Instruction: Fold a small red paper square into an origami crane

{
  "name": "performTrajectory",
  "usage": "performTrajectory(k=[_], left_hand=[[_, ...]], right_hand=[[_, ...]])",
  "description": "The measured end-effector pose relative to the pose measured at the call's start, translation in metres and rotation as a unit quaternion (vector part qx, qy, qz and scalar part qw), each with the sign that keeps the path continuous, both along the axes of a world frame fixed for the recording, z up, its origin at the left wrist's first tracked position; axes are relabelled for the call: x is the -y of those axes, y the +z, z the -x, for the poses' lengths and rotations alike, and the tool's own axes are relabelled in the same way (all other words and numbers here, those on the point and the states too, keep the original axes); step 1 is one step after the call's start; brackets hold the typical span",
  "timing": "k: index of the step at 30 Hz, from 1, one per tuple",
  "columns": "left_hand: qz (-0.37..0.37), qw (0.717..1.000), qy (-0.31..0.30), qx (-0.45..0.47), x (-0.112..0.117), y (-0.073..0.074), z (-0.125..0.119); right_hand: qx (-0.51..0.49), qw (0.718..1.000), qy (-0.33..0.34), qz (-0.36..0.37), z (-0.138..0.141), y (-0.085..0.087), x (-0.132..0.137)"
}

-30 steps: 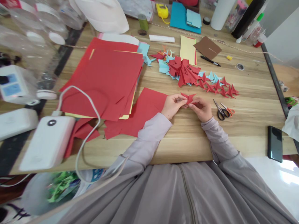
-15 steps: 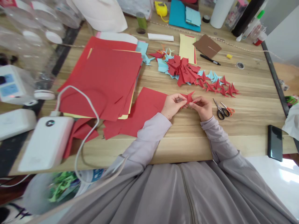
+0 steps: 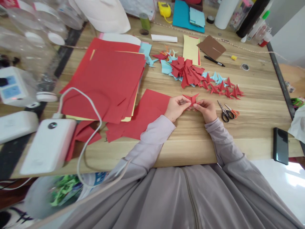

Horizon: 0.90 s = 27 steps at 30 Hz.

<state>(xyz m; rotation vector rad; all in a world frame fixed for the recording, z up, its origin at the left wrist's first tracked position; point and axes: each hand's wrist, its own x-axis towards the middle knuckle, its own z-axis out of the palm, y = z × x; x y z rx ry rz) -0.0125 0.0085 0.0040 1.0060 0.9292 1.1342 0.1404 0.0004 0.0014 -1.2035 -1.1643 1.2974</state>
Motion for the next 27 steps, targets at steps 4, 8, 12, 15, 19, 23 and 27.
performTrajectory(k=[4,8,12,15,19,23,27], left_hand=[[0.002,1.000,0.001,0.002,-0.0001,0.0005,-0.0003],[0.002,1.000,0.002,0.011,-0.0002,0.0009,0.0001],[0.016,1.000,0.001,0.009,-0.0002,0.0009,0.0005],[0.017,1.000,-0.002,0.011,-0.0001,0.0007,0.0003],[0.018,1.000,-0.004,0.007,-0.0003,0.0005,0.0000],[0.017,1.000,-0.006,0.006,-0.0005,0.0004,0.0000],[0.019,1.000,-0.016,0.012,-0.0001,0.0004,-0.0002]], right_hand=[[0.016,0.999,-0.019,-0.028,0.0002,-0.0015,-0.0012],[-0.003,1.000,-0.021,-0.020,0.0009,-0.0020,-0.0015],[0.022,1.000,-0.012,-0.018,0.0009,-0.0011,-0.0010],[0.034,0.999,-0.004,-0.021,0.0009,-0.0006,-0.0005],[0.024,0.999,-0.011,-0.028,0.0017,-0.0013,-0.0005],[0.020,0.999,-0.021,-0.024,0.0027,-0.0018,-0.0010],[0.010,0.999,-0.030,-0.018,0.0032,-0.0014,-0.0010]])
